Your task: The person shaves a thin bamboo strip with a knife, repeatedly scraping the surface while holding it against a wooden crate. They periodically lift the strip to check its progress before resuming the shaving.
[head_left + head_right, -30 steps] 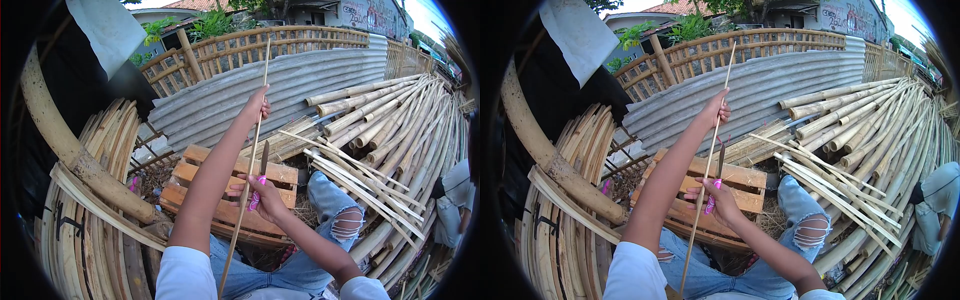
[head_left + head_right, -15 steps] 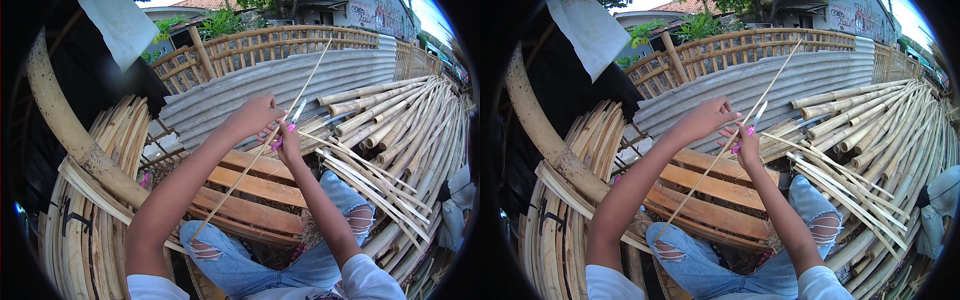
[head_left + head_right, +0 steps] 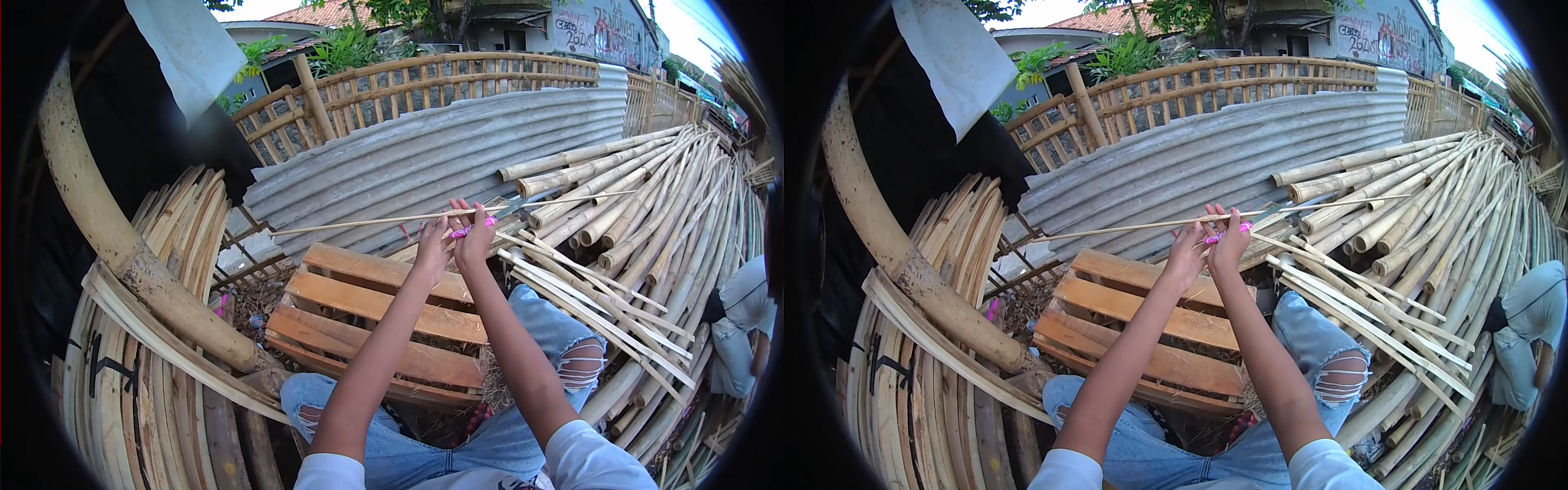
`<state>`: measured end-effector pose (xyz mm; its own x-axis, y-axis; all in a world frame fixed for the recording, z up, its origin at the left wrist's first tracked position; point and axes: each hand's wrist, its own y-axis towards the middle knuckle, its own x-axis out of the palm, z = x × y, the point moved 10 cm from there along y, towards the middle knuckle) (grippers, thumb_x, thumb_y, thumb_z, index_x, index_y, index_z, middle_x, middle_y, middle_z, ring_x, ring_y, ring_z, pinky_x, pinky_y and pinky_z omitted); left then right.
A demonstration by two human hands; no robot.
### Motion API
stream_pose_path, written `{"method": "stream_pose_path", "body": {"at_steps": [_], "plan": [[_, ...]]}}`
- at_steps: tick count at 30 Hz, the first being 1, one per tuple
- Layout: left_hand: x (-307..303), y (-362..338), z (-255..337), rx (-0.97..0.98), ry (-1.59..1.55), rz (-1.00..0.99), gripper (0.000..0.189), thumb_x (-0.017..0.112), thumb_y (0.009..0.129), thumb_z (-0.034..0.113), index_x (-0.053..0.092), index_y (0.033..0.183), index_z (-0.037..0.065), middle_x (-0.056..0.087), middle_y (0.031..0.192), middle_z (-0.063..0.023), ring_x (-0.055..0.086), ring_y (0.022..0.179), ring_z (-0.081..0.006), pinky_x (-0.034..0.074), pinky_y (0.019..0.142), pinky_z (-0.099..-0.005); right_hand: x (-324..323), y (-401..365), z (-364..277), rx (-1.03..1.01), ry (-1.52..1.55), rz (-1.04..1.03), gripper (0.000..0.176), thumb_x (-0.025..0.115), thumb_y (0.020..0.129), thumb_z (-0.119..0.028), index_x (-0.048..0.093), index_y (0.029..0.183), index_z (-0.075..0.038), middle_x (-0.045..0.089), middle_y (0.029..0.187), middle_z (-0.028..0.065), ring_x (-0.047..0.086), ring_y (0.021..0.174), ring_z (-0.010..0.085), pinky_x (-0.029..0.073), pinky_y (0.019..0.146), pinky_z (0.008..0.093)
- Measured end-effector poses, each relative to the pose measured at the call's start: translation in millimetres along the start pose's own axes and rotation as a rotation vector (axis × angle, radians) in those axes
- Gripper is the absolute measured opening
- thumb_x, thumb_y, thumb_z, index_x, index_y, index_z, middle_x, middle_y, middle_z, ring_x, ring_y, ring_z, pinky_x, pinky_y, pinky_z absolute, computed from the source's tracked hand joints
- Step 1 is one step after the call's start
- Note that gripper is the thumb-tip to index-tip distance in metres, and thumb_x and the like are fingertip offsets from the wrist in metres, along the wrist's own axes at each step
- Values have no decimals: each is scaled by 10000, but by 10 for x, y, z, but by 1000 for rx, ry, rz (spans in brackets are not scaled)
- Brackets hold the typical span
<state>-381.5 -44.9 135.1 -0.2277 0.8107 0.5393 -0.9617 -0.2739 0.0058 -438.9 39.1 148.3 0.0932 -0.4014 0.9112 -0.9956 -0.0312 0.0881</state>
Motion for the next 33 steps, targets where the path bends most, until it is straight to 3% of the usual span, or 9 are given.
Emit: {"method": "stream_pose_path", "body": {"at_steps": [8, 13, 16, 19, 21, 24, 29, 30, 33], "plan": [[-416, 223, -252, 97, -306, 146, 303, 555, 924, 254, 480, 1108, 26, 570, 1141, -160, 572, 1075, -281, 480, 912, -383, -373, -184, 206, 187, -26, -63, 369, 437, 973, -283, 370, 1187, 9, 507, 1193, 235, 549, 1098, 348, 506, 881, 415], [-838, 340, 305, 213, -302, 128, 241, 530, 931, 254, 489, 973, 20, 566, 1148, -231, 549, 1104, -378, 464, 962, -467, -774, -657, -291, 329, -681, -154, 426, 460, 968, -265, 408, 1274, 27, 521, 1211, 214, 570, 1070, 289, 491, 892, 371], [-1135, 515, 795, 266, -237, 125, 238, 516, 938, 255, 483, 951, 20, 568, 1137, -232, 562, 1083, -385, 479, 945, -482, -723, -807, -683, 172, -973, -382, 347, 502, 946, -171, 495, 1216, 49, 626, 1057, 165, 624, 968, 264, 499, 852, 338], [-1279, 528, 1308, 284, -153, 174, 238, 517, 937, 254, 479, 953, 20, 575, 1120, -233, 568, 1074, -386, 490, 928, -483, -258, -889, -1145, -50, -1547, -571, 352, 561, 885, -106, 516, 1219, -5, 551, 1180, 213, 555, 1092, 333, 454, 920, 388], [-1348, 549, 1626, 329, -60, 209, 249, 500, 945, 267, 478, 965, 20, 586, 1101, -230, 582, 1058, -373, 501, 911, -476, 106, -959, -1343, -641, -2011, -664, 412, 597, 808, -47, 532, 1214, -47, 395, 1337, 242, 406, 1236, 384, 363, 1009, 431], [-1404, 548, 1940, 351, 42, 195, 270, 476, 954, 285, 467, 996, 19, 592, 1093, -227, 597, 1039, -357, 508, 905, -462, 106, -698, -1281, -756, -2188, -599, 565, 597, 776, -31, 441, 1316, -96, 271, 1417, 228, 277, 1309, 407, 238, 1076, 509], [-1521, 492, 2255, 358, 68, 227, 325, 470, 954, 319, 472, 1069, 15, 606, 1094, -207, 614, 1016, -333, 521, 873, -439, -134, -417, -1015, -578, -2232, -648, 610, 584, 808, -70, 350, 1370, -103, 468, 1287, 174, 434, 1214, 302, 232, 1065, 539], [-1541, 478, 2315, 376, 69, 226, 325, 470, 954, 319, 472, 1069, 15, 606, 1094, -207, 614, 1016, -333, 521, 873, -439, -88, -480, -1019, -675, -2180, -634, 493, 584, 823, -85, 439, 1294, -87, 591, 1105, 174, 568, 1018, 308, 384, 956, 491], [-1425, 462, 2421, 334, 180, 142, 365, 486, 941, 361, 446, 1127, 50, 577, 1165, -193, 608, 1030, -317, 522, 860, -432, -246, -493, -844, -216, -1980, -602, 204, 596, 837, -126, 602, 1011, -20, 622, 790, 215, 609, 754, 375, 460, 690, 446]]}}
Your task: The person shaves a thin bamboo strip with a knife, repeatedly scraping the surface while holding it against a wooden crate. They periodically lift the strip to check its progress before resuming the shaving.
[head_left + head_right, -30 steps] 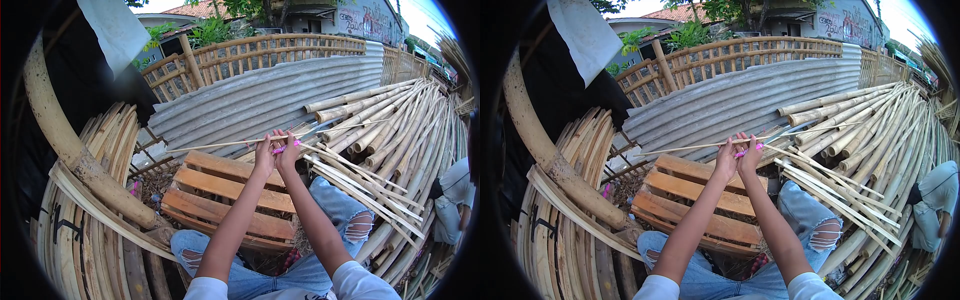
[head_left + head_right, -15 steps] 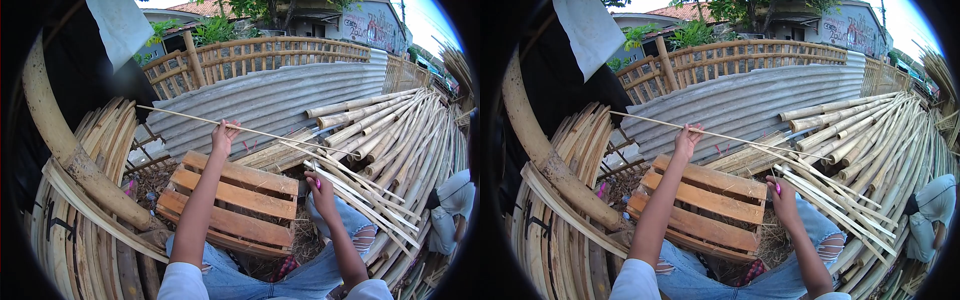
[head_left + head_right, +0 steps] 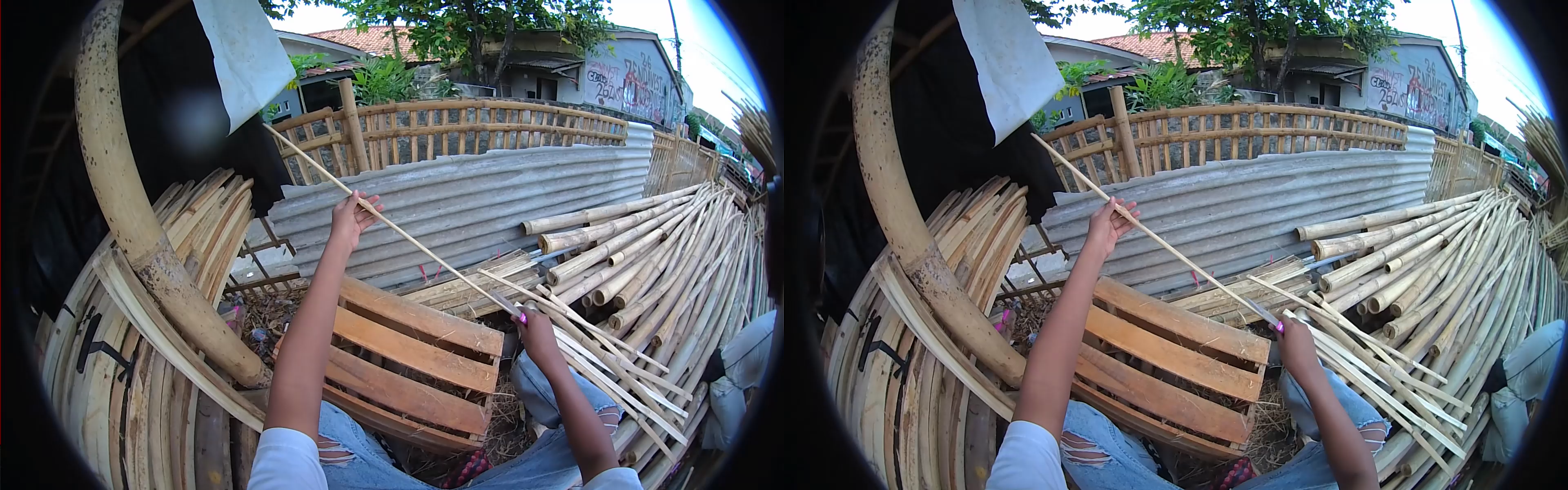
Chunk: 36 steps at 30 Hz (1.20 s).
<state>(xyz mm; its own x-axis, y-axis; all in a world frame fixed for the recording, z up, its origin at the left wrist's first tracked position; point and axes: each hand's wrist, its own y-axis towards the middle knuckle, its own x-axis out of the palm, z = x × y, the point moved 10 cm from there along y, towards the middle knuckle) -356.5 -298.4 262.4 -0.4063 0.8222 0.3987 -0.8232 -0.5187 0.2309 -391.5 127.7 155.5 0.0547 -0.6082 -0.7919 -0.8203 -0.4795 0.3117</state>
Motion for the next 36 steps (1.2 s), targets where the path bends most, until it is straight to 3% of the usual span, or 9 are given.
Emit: {"method": "stream_pose_path", "body": {"at_steps": [2, 7, 11, 13, 17, 21, 24, 29, 36], "plan": [[187, -107, 189, 22, 28, -20, 343, 496, 940, 341, 444, 1103, 43, 569, 1171, -191, 603, 1037, -310, 520, 865, -442, 227, -87, 37, -10, 255, -47, 182, 598, 850, -158, 639, 887, 16, 607, 740, 235, 594, 715, 399, 445, 632, 429], [558, 11, 208, 48, -124, -174, 445, 587, 900, 222, 377, 1246, 35, 477, 1308, -127, 531, 1145, -304, 521, 872, -437, 751, -414, -155, 277, 684, -317, 259, 585, 892, -195, 616, 998, 39, 659, 751, 81, 642, 698, 119, 521, 609, 273], [819, 9, 148, -10, -174, -195, 468, 590, 892, 150, 362, 1284, 32, 465, 1320, -101, 525, 1149, -303, 525, 873, -439, 1002, -547, -513, 316, 797, -443, 265, 575, 904, -199, 586, 1023, 37, 633, 775, 74, 627, 695, 119, 543, 573, 277], [860, -6, 245, 85, -83, -96, 491, 572, 893, 105, 340, 1316, 14, 486, 1289, -99, 581, 1059, -292, 546, 826, -429, 1059, -612, -744, 260, 832, -420, 268, 573, 905, -200, 584, 1021, 41, 619, 752, 69, 621, 679, 116, 545, 553, 271], [1095, 7, 390, 65, -100, -142, 417, 522, 906, 78, 383, 1292, 7, 486, 1289, -92, 588, 1055, -296, 578, 767, -424, 1093, -753, -1327, -12, 759, -474, 322, 545, 927, -248, 582, 1066, 40, 630, 789, 90, 629, 679, 135, 550, 598, 280], [1175, -41, 492, 20, -97, -242, 399, 508, 915, 110, 399, 1287, 15, 530, 1244, -80, 586, 1066, -278, 589, 729, -400, 936, -850, -1580, -29, 869, -477, 336, 536, 932, -271, 578, 1062, 37, 638, 817, 90, 639, 681, 150, 550, 625, 282], [1056, -226, 445, -16, -63, -302, 408, 494, 925, 151, 395, 1306, 43, 547, 1231, -68, 597, 1037, -246, 588, 712, -370, 951, -855, -1453, 73, 914, -619, 339, 522, 939, -277, 572, 1038, 43, 637, 847, 108, 634, 660, 139, 554, 597, 282], [969, -677, 582, -31, -52, -280, 418, 502, 930, 200, 402, 1318, 83, 571, 1202, -41, 617, 898, -165, 567, 616, -285, 511, -476, -1176, -66, 500, -428, 425, 559, 898, -396, 652, 770, -2, 512, 488, 55, 500, 504, 122, 388, 488, 297], [1178, -538, 1421, 33, 69, -339, 370, 475, 946, 214, 432, 1285, 73, 591, 1165, -49, 615, 802, -133, 563, 565, -288, -89, 220, -1062, -50, 626, -235, 385, 581, 875, -352, 636, 693, -17, 395, 463, 6, 369, 456, 96, 293, 458, 299]]}}
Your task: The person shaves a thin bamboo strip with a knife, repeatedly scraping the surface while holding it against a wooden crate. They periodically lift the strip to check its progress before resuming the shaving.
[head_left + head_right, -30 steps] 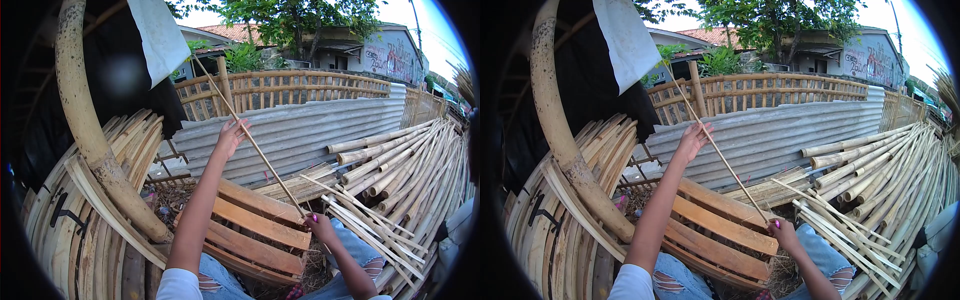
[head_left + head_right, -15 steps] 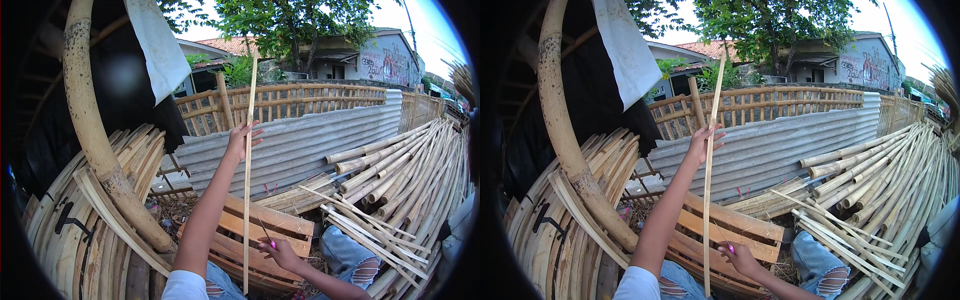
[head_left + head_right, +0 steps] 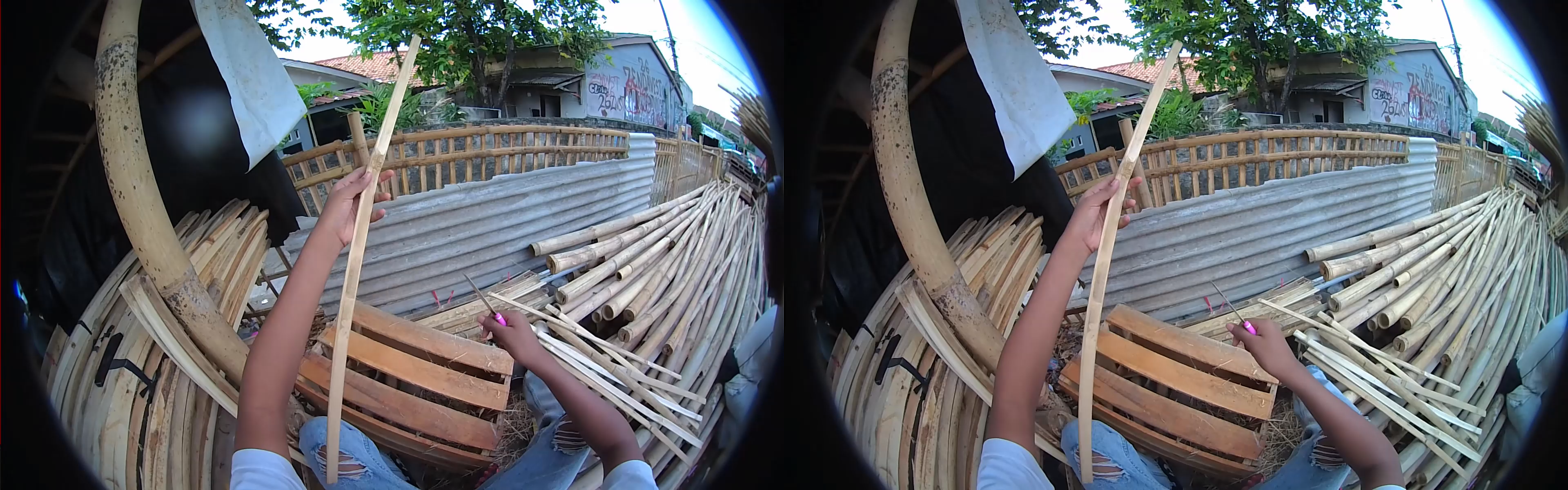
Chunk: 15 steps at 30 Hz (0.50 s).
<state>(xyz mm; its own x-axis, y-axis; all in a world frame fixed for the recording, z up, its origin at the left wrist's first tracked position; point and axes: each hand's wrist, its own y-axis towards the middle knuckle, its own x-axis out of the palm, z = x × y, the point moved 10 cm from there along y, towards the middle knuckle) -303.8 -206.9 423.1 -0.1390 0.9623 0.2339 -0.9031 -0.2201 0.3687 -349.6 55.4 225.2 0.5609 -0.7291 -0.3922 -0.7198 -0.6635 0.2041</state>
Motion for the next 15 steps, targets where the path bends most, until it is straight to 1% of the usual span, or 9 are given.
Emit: {"method": "stream_pose_path", "body": {"at_steps": [3, 4, 5, 7, 9, 11, 12, 13, 15], "plan": [[116, -145, 12, -53, 45, 0, 379, 473, 948, 217, 423, 1294, 70, 591, 1155, -57, 611, 766, -126, 559, 547, -271, -78, 63, -59, 54, 90, 2, 395, 578, 875, -363, 625, 682, -22, 389, 464, -9, 370, 464, 83, 285, 454, 287], [161, -250, -61, -74, 68, 28, 390, 475, 947, 225, 420, 1301, 69, 591, 1141, -64, 600, 737, -115, 543, 519, -243, -87, 102, -55, 39, 76, -3, 404, 569, 879, -376, 614, 687, -24, 397, 481, -19, 373, 477, 74, 287, 456, 282], [223, -379, -152, -77, 72, 29, 390, 475, 947, 225, 420, 1301, 69, 591, 1141, -64, 600, 737, -115, 543, 519, -243, -82, 131, -62, 40, 81, -4, 404, 569, 879, -376, 614, 687, -24, 397, 481, -19, 373, 477, 74, 287, 456, 282], [271, -677, -453, -139, 36, 78, 424, 473, 950, 242, 392, 1315, 42, 583, 1118, -83, 578, 659, -102, 516, 461, -226, -65, 185, -138, -18, 77, 6, 403, 560, 884, -383, 617, 712, -23, 392, 488, -20, 369, 481, 78, 287, 459, 282], [301, -989, -794, -201, -13, 73, 386, 478, 949, 255, 424, 1264, 39, 584, 1057, -74, 575, 631, -112, 497, 447, -227, -3, 243, -118, -34, 97, -9, 423, 550, 890, -393, 589, 698, -18, 406, 512, -13, 366, 481, 81, 289, 465, 282], [322, -1261, -1100, -259, -51, 83, 348, 479, 951, 257, 441, 1220, 40, 580, 1004, -73, 584, 609, -128, 490, 442, -232, 85, 277, -176, -76, 150, -67, 451, 540, 898, -408, 555, 675, -16, 412, 535, -6, 359, 495, 83, 283, 472, 293], [341, -1369, -1187, -260, -47, 83, 348, 479, 951, 257, 441, 1220, 40, 580, 1004, -73, 584, 609, -128, 490, 442, -232, 106, 304, -165, -87, 133, -57, 460, 538, 904, -410, 519, 674, -13, 462, 557, 6, 423, 524, 74, 338, 472, 282], [353, -1480, -1277, -274, -61, 95, 346, 476, 952, 251, 438, 1220, 37, 577, 994, -81, 588, 598, -134, 492, 443, -235, 124, 296, -201, -85, 137, -55, 460, 538, 904, -410, 519, 674, -13, 462, 557, 6, 423, 524, 74, 338, 472, 282], [362, -1664, -1408, -296, -74, 100, 343, 473, 954, 245, 435, 1221, 33, 574, 984, -88, 592, 587, -139, 495, 444, -237, 177, 268, -258, -13, 244, -65, 405, 582, 893, -360, 511, 733, 6, 543, 643, 38, 536, 631, 86, 459, 526, 260]]}}
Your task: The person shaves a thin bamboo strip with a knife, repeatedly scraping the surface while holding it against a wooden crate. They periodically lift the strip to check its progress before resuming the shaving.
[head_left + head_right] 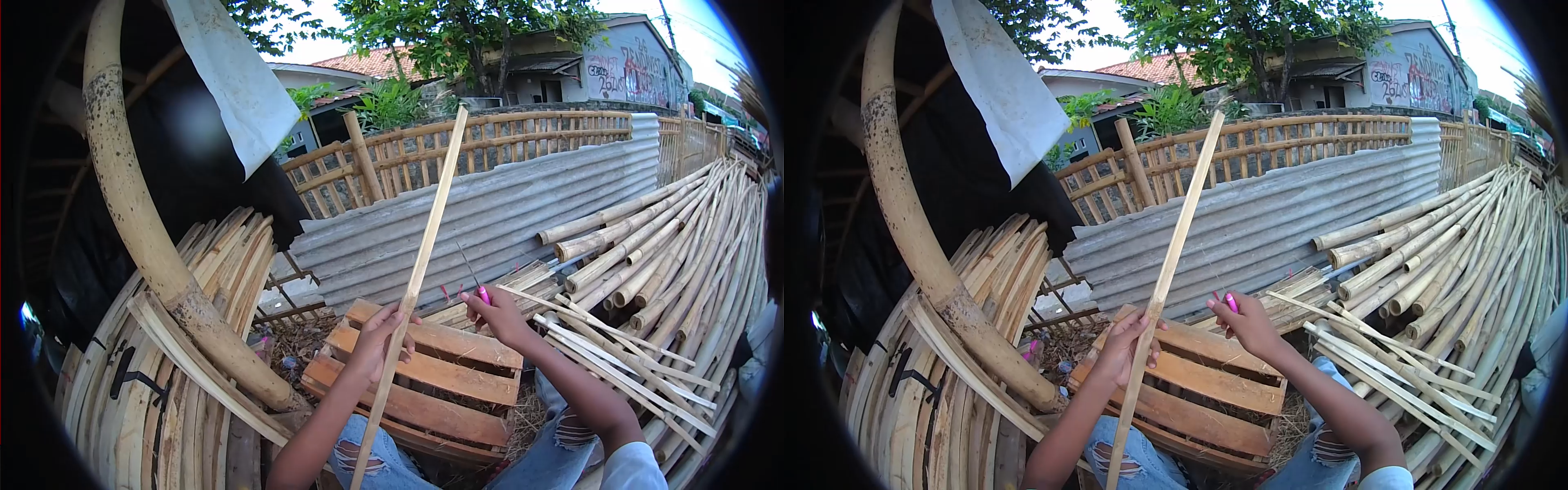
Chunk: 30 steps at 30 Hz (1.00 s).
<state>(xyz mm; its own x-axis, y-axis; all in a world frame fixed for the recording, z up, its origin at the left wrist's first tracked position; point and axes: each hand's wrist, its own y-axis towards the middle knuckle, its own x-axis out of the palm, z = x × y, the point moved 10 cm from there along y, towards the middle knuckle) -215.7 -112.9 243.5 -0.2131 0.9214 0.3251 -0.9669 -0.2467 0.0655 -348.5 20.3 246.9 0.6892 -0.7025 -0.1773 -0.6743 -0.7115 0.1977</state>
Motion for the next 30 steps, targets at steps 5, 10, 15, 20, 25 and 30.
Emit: {"method": "stream_pose_path", "body": {"at_steps": [5, 10, 15, 20, 25, 30], "plan": [[39, -164, -265, -36, -98, 4, 336, 466, 956, 217, 424, 1223, 18, 571, 981, -120, 607, 593, -164, 510, 440, -254, 9, 162, -82, -155, 194, 53, 338, 643, 861, -273, 493, 794, 22, 613, 857, 119, 607, 782, 143, 552, 638, 285], [70, -317, -568, -90, -120, 19, 369, 482, 948, 199, 391, 1261, 25, 559, 1012, -133, 620, 633, -192, 553, 494, -320, 100, 230, -113, -112, 200, 47, 336, 653, 854, -260, 483, 813, 27, 623, 918, 151, 639, 861, 178, 569, 634, 303], [96, -421, -721, -113, -126, 9, 386, 496, 943, 210, 393, 1259, 15, 565, 1018, -142, 623, 642, -188, 583, 531, -335, 165, 304, -78, -79, 146, 95, 298, 643, 855, -206, 480, 870, 43, 610, 810, 125, 663, 705, 190, 592, 521, 312], [18, -492, -943, -203, -109, 10, 383, 475, 950, 207, 357, 1264, 23, 548, 1056, -159, 630, 701, -210, 589, 636, -406, 264, 377, 128, -55, 218, 62, 244, 622, 852, -143, 469, 863, 47, 609, 762, 126, 670, 684, 214, 594, 502, 328], [-60, -420, -993, -277, 5, 13, 401, 365, 984, 295, 346, 1266, 11, 528, 1114, -207, 627, 878, -285, 538, 818, -449, 505, 304, 170, -26, 207, -5, 232, 614, 852, -130, 469, 855, 51, 609, 732, 141, 667, 634, 225, 581, 496, 331], [-87, -166, -869, -299, -149, -44, 418, 369, 984, 318, 447, 1212, -24, 564, 1022, -171, 618, 803, -258, 539, 763, -440, 657, 198, -2, -70, 13, -6, 275, 613, 865, -178, 475, 849, 59, 603, 683, 138, 655, 571, 222, 528, 484, 311]]}}
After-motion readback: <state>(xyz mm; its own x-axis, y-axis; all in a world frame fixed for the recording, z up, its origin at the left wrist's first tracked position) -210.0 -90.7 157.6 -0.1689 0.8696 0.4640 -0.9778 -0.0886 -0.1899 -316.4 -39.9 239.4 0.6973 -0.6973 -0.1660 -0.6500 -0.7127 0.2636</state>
